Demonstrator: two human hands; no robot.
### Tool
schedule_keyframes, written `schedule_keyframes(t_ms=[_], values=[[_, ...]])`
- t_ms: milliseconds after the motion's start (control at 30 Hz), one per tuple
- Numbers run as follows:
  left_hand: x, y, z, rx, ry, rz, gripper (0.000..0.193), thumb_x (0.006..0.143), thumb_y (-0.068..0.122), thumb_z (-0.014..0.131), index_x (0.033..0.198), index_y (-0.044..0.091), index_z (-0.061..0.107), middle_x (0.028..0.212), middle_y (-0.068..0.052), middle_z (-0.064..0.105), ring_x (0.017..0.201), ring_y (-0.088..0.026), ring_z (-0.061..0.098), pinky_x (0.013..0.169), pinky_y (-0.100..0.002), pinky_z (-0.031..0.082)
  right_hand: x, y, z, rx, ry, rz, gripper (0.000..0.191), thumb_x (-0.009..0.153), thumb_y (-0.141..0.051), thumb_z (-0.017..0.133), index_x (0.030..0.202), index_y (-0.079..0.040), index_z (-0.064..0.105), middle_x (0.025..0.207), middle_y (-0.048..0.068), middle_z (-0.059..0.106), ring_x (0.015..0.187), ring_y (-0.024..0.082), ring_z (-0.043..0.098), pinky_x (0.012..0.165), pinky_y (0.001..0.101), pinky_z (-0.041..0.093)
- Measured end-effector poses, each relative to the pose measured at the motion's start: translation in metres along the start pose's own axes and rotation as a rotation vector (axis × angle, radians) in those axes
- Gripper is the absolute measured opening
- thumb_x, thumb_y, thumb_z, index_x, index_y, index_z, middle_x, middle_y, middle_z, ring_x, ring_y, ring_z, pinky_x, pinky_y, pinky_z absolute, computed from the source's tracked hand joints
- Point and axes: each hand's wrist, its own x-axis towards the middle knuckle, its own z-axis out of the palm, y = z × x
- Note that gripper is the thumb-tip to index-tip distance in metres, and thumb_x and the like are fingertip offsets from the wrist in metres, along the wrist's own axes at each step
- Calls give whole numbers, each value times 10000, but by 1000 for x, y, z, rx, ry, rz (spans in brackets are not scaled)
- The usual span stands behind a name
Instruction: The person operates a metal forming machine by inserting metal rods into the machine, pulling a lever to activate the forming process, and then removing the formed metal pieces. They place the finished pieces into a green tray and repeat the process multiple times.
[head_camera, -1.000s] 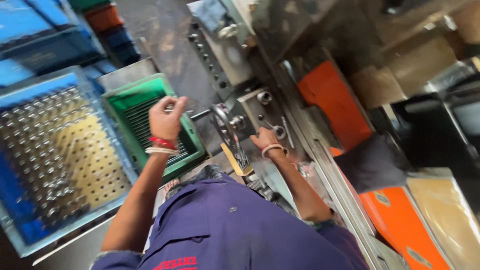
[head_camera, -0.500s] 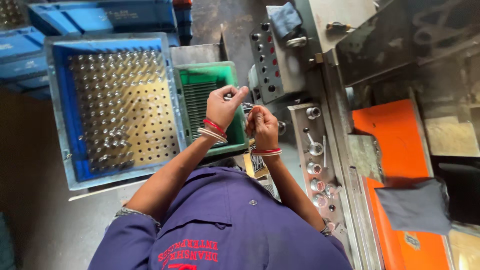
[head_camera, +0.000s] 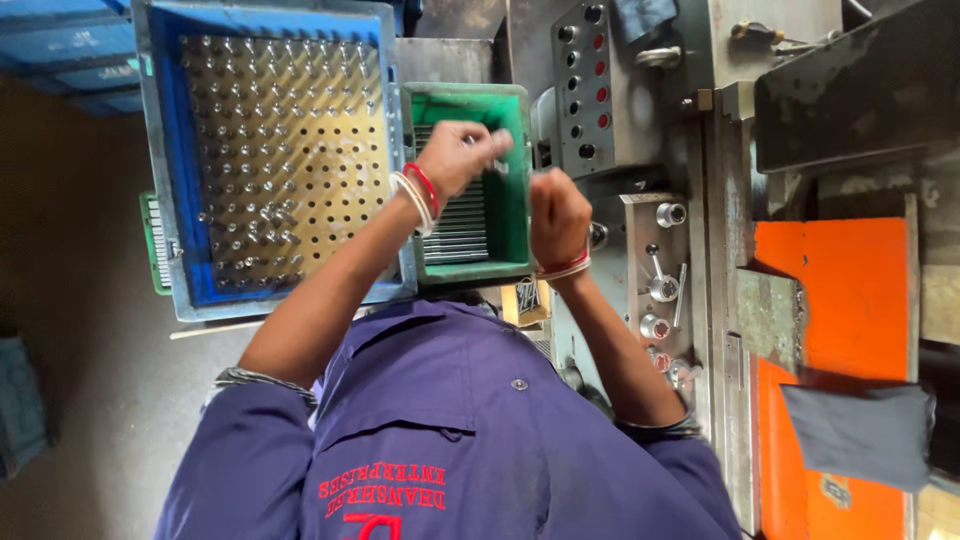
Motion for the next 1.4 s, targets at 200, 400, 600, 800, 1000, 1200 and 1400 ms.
schedule_keyframes(t_ms=[200, 400, 600, 800, 1000, 1200, 1400], values=[[-2, -22, 13, -317, 378, 349, 416, 1054, 302, 731, 734, 53, 637, 639, 34, 527, 554, -45, 446, 495, -255, 348, -2, -8, 55, 813, -490, 426, 132, 1012, -87, 632, 1126, -23, 624, 1032, 156, 634, 912, 122, 660, 834, 261, 516], [-21, -12, -79, -477, 584, 303, 278, 986, 232, 719, 774, 54, 693, 612, 3, 592, 436, -79, 504, 392, -278, 411, -9, 62, 68, 6, -782, 58, 112, 910, -74, 708, 992, -18, 655, 951, 198, 678, 936, 385, 649, 808, 450, 506], [-68, -42, -121, -324, 707, 187, 338, 1016, 203, 722, 760, -11, 667, 584, 26, 537, 461, -47, 465, 417, -252, 381, -48, 119, 158, -77, -1132, -31, 217, 855, -121, 683, 1046, -17, 687, 1008, 260, 647, 940, 436, 643, 845, 477, 544], [-95, -52, -130, -161, 691, 122, 266, 1014, 183, 701, 840, -17, 717, 592, 26, 564, 457, -36, 467, 412, -246, 377, -53, 119, 175, -123, -1257, 22, 161, 806, -57, 657, 959, -20, 690, 1031, 218, 702, 999, 427, 674, 852, 478, 557], [-97, -40, -135, -109, 653, 111, 349, 1039, 205, 703, 772, -15, 656, 565, 26, 532, 458, -37, 466, 415, -239, 370, -44, 108, 154, -305, -1140, -3, 333, 740, -102, 734, 1018, 29, 607, 906, 253, 705, 888, 451, 685, 742, 509, 566], [-100, -38, -131, -112, 617, 76, 323, 1023, 221, 712, 787, 3, 677, 574, 31, 537, 462, -33, 478, 413, -234, 356, -55, 117, 159, -496, -1126, -19, 135, 849, -67, 674, 976, -24, 661, 877, 248, 728, 869, 434, 717, 724, 509, 591], [-110, -37, -131, -128, 639, 111, 228, 1000, 213, 709, 885, 18, 732, 613, 31, 575, 464, -31, 487, 406, -228, 392, -60, 117, 160, -553, -1167, 123, 113, 832, -42, 646, 894, -17, 737, 964, 257, 729, 923, 430, 723, 775, 486, 604]])
